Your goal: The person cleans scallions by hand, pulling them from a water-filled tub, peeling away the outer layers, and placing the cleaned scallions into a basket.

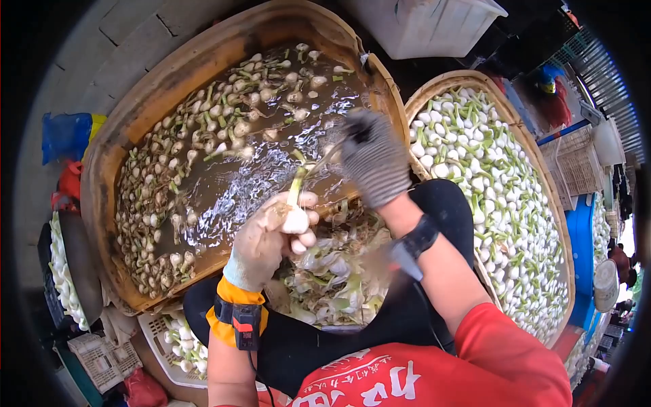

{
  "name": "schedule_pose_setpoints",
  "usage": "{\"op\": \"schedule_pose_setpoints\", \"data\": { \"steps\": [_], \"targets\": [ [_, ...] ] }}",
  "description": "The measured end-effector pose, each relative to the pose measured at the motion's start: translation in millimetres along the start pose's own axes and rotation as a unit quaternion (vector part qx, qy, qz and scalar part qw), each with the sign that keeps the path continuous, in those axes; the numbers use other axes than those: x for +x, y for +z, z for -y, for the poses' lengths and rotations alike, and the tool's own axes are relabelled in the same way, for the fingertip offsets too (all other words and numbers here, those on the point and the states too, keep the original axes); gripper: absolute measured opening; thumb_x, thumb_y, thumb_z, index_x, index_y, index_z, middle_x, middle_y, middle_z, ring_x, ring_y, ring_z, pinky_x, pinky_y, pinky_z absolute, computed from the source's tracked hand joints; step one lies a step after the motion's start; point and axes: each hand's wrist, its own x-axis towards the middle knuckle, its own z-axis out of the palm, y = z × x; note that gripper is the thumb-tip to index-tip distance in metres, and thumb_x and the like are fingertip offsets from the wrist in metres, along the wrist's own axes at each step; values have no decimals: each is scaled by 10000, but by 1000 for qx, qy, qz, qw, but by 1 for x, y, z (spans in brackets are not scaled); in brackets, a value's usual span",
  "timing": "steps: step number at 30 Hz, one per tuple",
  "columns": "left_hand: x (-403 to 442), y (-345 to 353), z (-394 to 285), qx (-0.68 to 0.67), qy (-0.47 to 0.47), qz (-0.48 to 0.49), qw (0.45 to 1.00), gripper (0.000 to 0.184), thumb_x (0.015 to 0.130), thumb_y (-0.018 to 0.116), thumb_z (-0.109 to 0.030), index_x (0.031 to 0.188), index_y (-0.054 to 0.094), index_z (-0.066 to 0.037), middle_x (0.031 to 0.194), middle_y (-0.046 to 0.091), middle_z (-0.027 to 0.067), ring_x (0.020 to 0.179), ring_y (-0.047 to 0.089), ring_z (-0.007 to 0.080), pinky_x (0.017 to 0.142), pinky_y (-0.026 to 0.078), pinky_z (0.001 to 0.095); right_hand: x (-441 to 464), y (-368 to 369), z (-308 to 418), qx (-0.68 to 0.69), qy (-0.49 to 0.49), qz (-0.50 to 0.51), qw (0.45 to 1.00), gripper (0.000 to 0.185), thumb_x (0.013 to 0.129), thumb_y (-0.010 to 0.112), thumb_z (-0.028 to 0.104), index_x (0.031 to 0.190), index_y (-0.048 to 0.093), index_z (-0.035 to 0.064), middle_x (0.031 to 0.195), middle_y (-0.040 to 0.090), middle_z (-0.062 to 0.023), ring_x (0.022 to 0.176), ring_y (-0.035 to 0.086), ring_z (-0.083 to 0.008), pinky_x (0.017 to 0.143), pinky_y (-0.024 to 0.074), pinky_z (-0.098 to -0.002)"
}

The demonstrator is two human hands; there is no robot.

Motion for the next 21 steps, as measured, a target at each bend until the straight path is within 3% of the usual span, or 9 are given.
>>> {"op": "schedule_pose_setpoints", "data": {
  "steps": [2, 4, 6, 7, 13, 17, 18, 19, 21],
  "targets": [
    [-3, 2, -3, -112, -32, 21, 993, 360, 987, 473, -276, 1183, 556, 13, 924, 608, 70, 664, 538, 96, 575, 422, 221, 17, -33, -16, -25, 32, -84, 996, 290, 796, 632, -36, 1081, 601, 8, 936, 653, -86, 822, 631, -167, 782, 525, -283],
    [-4, 3, -1, -57, -6, 4, 998, 360, 980, 490, -281, 1176, 559, 12, 917, 609, 68, 650, 523, 84, 564, 410, 214, 15, -43, -17, -17, 57, -122, 991, 267, 797, 659, 11, 1062, 627, 16, 945, 671, -112, 825, 650, -200, 777, 529, -307],
    [0, 3, 3, 11, 25, -14, 1000, 335, 964, 511, -271, 1129, 580, 12, 892, 623, 66, 580, 468, 59, 510, 366, 194, -4, -48, -8, 21, 125, 219, 967, 263, 812, 705, 110, 1059, 679, 23, 958, 696, -121, 852, 661, -202, 788, 529, -300],
    [0, 3, 2, 12, 25, -13, 1000, 335, 964, 511, -271, 1129, 580, 12, 892, 623, 66, 580, 468, 59, 510, 366, 194, -9, -45, -5, -74, 110, 365, 922, 295, 824, 725, 233, 1046, 717, 39, 961, 716, -122, 858, 671, -205, 788, 527, -300],
    [2, 21, 6, 43, -11, -9, 999, 413, 979, 383, -311, 1058, 619, 18, 892, 694, 116, 486, 455, 56, 405, 326, 187, -30, -29, 6, 56, 71, 333, 939, 277, 957, 582, 227, 1106, 685, 18, 936, 708, -102, 827, 662, -190, 770, 520, -301],
    [13, 17, 17, 14, -16, -12, 1000, 356, 983, 392, -252, 1064, 610, 18, 935, 702, 134, 558, 589, 89, 432, 433, 195, -31, -29, 15, 117, 23, 322, 939, 292, 973, 553, 263, 1039, 679, 8, 917, 694, -103, 802, 648, -188, 732, 511, -300],
    [12, 18, 15, -18, -45, -18, 999, 325, 992, 418, -200, 1124, 599, 36, 950, 700, 124, 640, 650, 124, 513, 515, 223, -20, -32, 25, 115, 161, 402, 894, 308, 935, 613, 313, 981, 673, 15, 895, 683, -107, 786, 641, -208, 730, 509, -320],
    [12, 19, 18, -18, -46, -17, 999, 325, 992, 418, -200, 1124, 599, 36, 950, 700, 124, 640, 650, 124, 513, 515, 223, -23, -30, 29, 115, 162, 401, 894, 308, 935, 613, 313, 981, 673, 15, 895, 683, -107, 786, 641, -208, 730, 509, -320],
    [19, 18, 37, 73, 55, -81, 992, 297, 971, 452, -104, 1189, 585, 49, 958, 696, 114, 707, 667, 154, 593, 550, 259, -30, -25, 34, -63, 94, 343, 932, 368, 864, 694, 381, 961, 675, 27, 882, 675, -114, 784, 640, -223, 740, 509, -347]
  ]
}}
